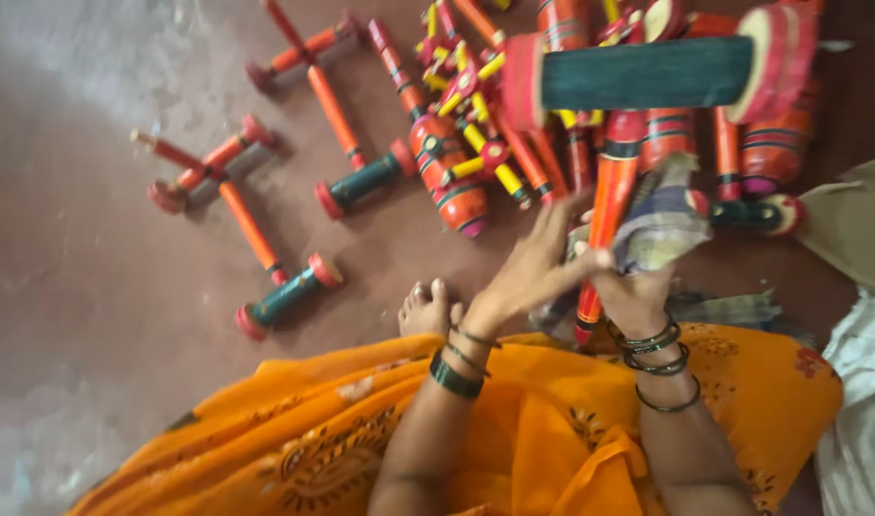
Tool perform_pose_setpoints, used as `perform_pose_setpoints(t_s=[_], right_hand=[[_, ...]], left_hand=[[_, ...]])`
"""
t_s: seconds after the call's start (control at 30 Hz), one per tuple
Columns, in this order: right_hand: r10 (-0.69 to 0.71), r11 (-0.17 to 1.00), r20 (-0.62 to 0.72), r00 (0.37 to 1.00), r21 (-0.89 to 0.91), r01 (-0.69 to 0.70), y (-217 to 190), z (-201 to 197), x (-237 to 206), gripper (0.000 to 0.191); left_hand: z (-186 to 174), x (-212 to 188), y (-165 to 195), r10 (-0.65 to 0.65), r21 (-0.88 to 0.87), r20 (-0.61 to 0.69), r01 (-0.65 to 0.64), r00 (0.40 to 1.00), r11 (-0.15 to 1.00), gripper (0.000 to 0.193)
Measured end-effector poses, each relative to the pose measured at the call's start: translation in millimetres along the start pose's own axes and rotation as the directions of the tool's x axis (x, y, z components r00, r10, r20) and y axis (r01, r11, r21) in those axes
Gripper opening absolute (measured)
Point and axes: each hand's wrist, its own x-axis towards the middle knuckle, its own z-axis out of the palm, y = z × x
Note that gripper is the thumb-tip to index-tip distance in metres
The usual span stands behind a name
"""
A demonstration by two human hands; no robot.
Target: The person sits on the floor and wipes wooden toys with a cloth. They pick up each toy from a pile, wipe it thoroughly, and place it into a cardboard box. The toys include spinning tops and cylindrical pieces.
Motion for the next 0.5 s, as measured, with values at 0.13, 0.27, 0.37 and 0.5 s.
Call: perform_pose_setpoints(t_s=[0.13, 0.27, 0.37, 0.5], right_hand=[[0.019, 0.995, -0.237, 0.971, 0.096, 0.004, -9.9, -32.2, 4.2, 0.050], [-0.020, 0.994, -0.383, 0.924, 0.093, 0.060, -11.7, -57.7, 7.9, 0.049], [-0.046, 0.995, -0.424, 0.904, 0.064, 0.080, -9.2, -66.8, 9.9, 0.047], [0.082, 0.965, -0.411, 0.908, 0.260, 0.030, -6.8, -68.8, 8.2, 0.045]], left_hand=[[30.2, -5.1, 23.7, -0.048, 0.142, -0.036, 0.052, 0.998, 0.989, 0.090], [61.8, -9.1, 30.9, 0.047, 0.227, -0.075, -0.029, 0.996, 0.973, 0.084], [80.5, -13.9, 28.3, 0.306, 0.383, -0.172, -0.222, 0.936, 0.897, 0.065], [101.8, -16.2, 20.0, 0.316, 0.533, -0.075, -0.230, 0.946, 0.815, 0.055]])
